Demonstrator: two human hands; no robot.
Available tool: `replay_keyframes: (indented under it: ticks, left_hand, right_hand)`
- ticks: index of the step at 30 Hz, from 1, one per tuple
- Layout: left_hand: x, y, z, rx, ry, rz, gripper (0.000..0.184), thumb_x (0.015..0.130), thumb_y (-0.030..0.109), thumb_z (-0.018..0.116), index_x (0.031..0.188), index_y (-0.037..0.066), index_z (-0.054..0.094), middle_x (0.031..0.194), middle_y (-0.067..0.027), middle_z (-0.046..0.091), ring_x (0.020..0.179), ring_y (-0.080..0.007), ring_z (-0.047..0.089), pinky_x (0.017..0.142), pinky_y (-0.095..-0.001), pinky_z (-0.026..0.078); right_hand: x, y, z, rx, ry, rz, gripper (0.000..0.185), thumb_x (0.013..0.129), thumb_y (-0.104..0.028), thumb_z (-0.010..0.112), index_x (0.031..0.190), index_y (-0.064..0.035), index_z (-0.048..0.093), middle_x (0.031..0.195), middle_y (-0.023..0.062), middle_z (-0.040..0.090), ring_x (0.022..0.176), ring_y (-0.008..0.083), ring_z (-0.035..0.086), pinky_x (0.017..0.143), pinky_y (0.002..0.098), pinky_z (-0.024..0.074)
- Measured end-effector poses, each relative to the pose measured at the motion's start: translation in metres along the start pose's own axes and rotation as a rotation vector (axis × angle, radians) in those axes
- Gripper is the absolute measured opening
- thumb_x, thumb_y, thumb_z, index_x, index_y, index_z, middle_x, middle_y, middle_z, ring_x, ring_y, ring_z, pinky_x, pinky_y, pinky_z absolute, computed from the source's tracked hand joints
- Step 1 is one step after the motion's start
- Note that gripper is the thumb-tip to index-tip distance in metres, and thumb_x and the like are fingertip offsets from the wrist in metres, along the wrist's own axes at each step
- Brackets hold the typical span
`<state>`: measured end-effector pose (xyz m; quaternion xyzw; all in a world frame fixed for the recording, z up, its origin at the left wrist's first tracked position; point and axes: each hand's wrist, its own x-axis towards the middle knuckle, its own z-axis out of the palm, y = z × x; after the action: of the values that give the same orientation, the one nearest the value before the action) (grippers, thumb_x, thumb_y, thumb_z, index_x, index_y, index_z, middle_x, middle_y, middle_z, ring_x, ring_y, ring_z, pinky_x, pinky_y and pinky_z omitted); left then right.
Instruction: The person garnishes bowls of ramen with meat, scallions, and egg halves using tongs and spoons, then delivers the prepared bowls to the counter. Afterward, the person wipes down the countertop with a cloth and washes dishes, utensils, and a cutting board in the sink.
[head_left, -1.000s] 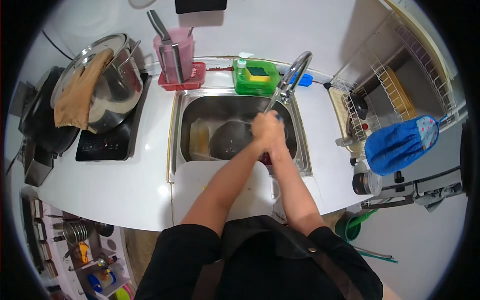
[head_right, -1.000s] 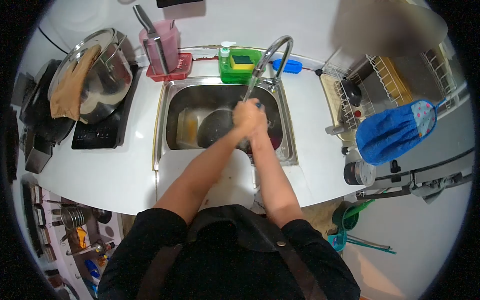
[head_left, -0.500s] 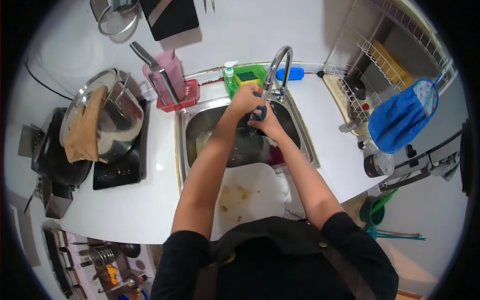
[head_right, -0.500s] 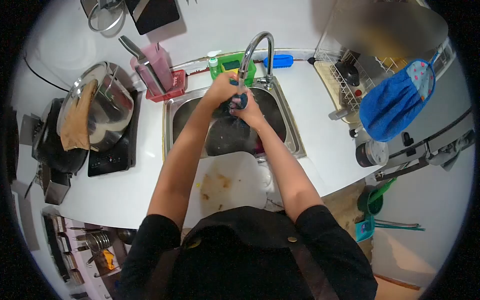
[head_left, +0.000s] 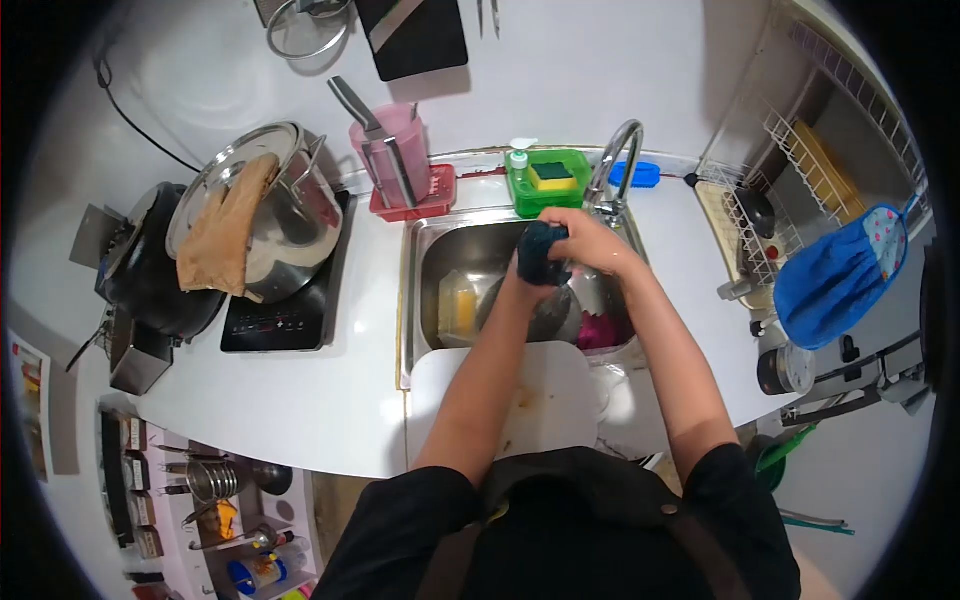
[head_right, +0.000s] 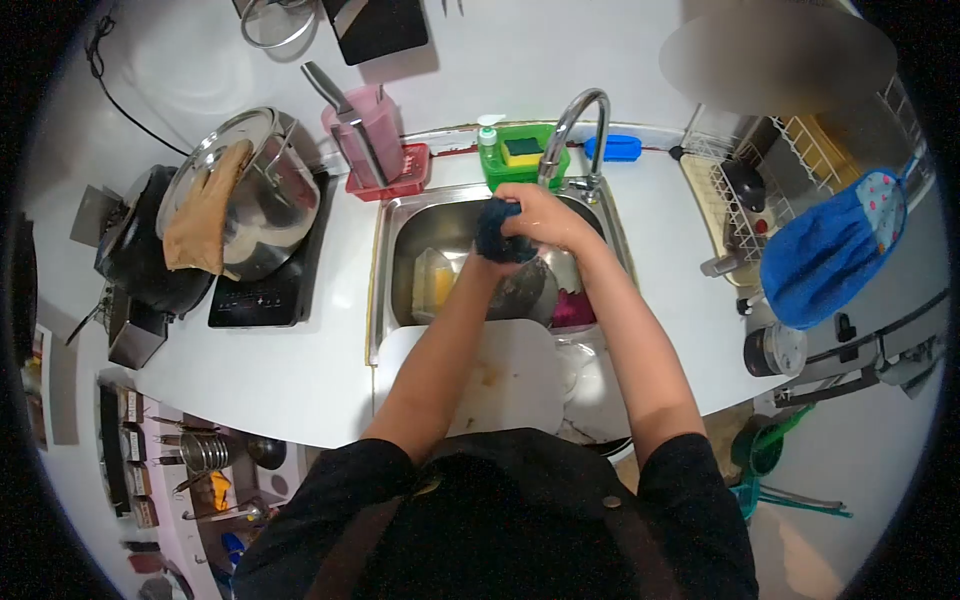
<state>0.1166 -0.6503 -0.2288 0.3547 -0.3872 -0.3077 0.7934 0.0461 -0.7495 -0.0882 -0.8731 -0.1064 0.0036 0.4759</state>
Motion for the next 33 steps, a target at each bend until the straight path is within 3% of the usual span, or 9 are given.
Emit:
replay_keyframes:
  ticks: [4, 8, 9, 15, 20, 25, 27, 31, 33]
  left_hand:
    - [-0.008, 0.066, 0.053, -0.754, 0.107, -0.282, 0.052, 0.091, 0.045, 0.041, 0.122, 0.004, 0.047, 0.116, -0.0183, 0.055, 0.104, -0.0377, 0.056, 0.081, -0.0462, 0.052]
    - [0.014, 0.072, 0.054, -0.193, 0.061, -0.622, 0.044, 0.082, 0.027, 0.064, 0.111, -0.003, 0.053, 0.106, -0.0157, 0.06, 0.091, -0.0318, 0.063, 0.07, -0.0321, 0.056]
    - [0.021, 0.072, 0.054, -0.086, 0.1, -0.73, 0.03, 0.074, 0.013, 0.071, 0.097, -0.002, 0.059, 0.09, -0.0099, 0.064, 0.075, -0.0174, 0.064, 0.055, -0.0204, 0.051]
    - [0.022, 0.058, 0.05, 0.018, 0.152, -0.851, 0.017, 0.068, 0.012, 0.073, 0.077, 0.008, 0.06, 0.061, -0.0003, 0.053, 0.049, -0.0093, 0.048, 0.04, -0.0205, 0.032]
    - [0.011, 0.028, 0.044, 0.505, 0.251, -0.709, 0.017, 0.066, 0.014, 0.073, 0.072, 0.008, 0.058, 0.061, -0.0032, 0.056, 0.052, -0.0118, 0.054, 0.041, -0.0262, 0.04]
    - [0.0, -0.02, 0.035, 1.377, 0.334, -0.073, 0.018, 0.073, 0.02, 0.065, 0.076, 0.004, 0.059, 0.065, -0.0083, 0.061, 0.06, -0.0187, 0.063, 0.053, -0.0354, 0.05]
    - [-0.009, -0.012, 0.051, 1.441, 0.439, 0.019, 0.021, 0.076, 0.023, 0.062, 0.078, 0.002, 0.059, 0.067, -0.0103, 0.062, 0.065, -0.0206, 0.065, 0.059, -0.037, 0.052]
    - [0.007, -0.04, 0.039, 0.303, 0.586, -0.4, 0.021, 0.077, 0.024, 0.064, 0.079, 0.003, 0.06, 0.068, -0.0057, 0.06, 0.059, -0.0182, 0.06, 0.056, -0.0354, 0.052]
    - [0.005, -0.041, 0.041, -0.266, 0.669, -0.552, 0.015, 0.075, 0.018, 0.066, 0.08, 0.005, 0.059, 0.069, -0.0059, 0.058, 0.061, -0.0168, 0.058, 0.054, -0.0329, 0.053]
  right_hand:
    - [-0.007, 0.048, -0.009, 0.564, 0.275, 0.231, 0.04, 0.074, -0.021, 0.062, 0.109, -0.0052, 0.051, 0.081, 0.0047, 0.058, 0.068, 0.008, 0.054, 0.053, 0.021, 0.0434]
    - [-0.006, 0.055, -0.009, 0.479, 0.226, 0.128, 0.05, 0.074, -0.025, 0.071, 0.114, -0.0064, 0.048, 0.097, 0.0062, 0.059, 0.081, 0.012, 0.058, 0.06, 0.0273, 0.0487]
    - [-0.001, 0.055, -0.006, 0.505, 0.222, 0.091, 0.048, 0.076, -0.022, 0.07, 0.115, -0.0033, 0.048, 0.093, 0.0066, 0.059, 0.081, 0.0147, 0.058, 0.067, 0.0284, 0.0492]
    - [0.016, 0.05, 0.004, 0.564, 0.315, 0.08, 0.037, 0.081, -0.012, 0.066, 0.112, -0.0024, 0.049, 0.075, 0.0065, 0.059, 0.067, 0.0158, 0.057, 0.059, 0.0305, 0.0487]
    - [0.024, 0.071, 0.017, 0.405, 0.376, 0.166, 0.02, 0.082, -0.021, 0.066, 0.09, -0.0037, 0.06, 0.062, 0.0012, 0.052, 0.056, 0.0106, 0.047, 0.05, 0.0284, 0.0412]
    - [0.026, 0.089, 0.036, -0.257, 0.635, 0.277, 0.046, 0.086, -0.042, 0.053, 0.095, 0.0025, 0.057, 0.08, 0.0262, 0.06, 0.078, 0.0438, 0.058, 0.071, 0.0462, 0.0452]
    - [0.024, 0.073, 0.036, -0.199, 0.549, 0.385, 0.052, 0.085, -0.047, 0.052, 0.1, 0.0031, 0.056, 0.091, 0.0285, 0.059, 0.089, 0.0441, 0.056, 0.079, 0.0465, 0.0439]
    - [0.022, 0.053, 0.031, -0.542, 0.277, 0.309, 0.064, 0.083, -0.055, 0.049, 0.112, 0.0011, 0.053, 0.117, 0.031, 0.049, 0.113, 0.0432, 0.044, 0.095, 0.0435, 0.0363]
    - [0.016, 0.059, 0.02, -0.611, 0.493, 0.062, 0.056, 0.081, -0.048, 0.056, 0.101, 0.0033, 0.057, 0.087, 0.026, 0.061, 0.084, 0.043, 0.059, 0.072, 0.0496, 0.0466]
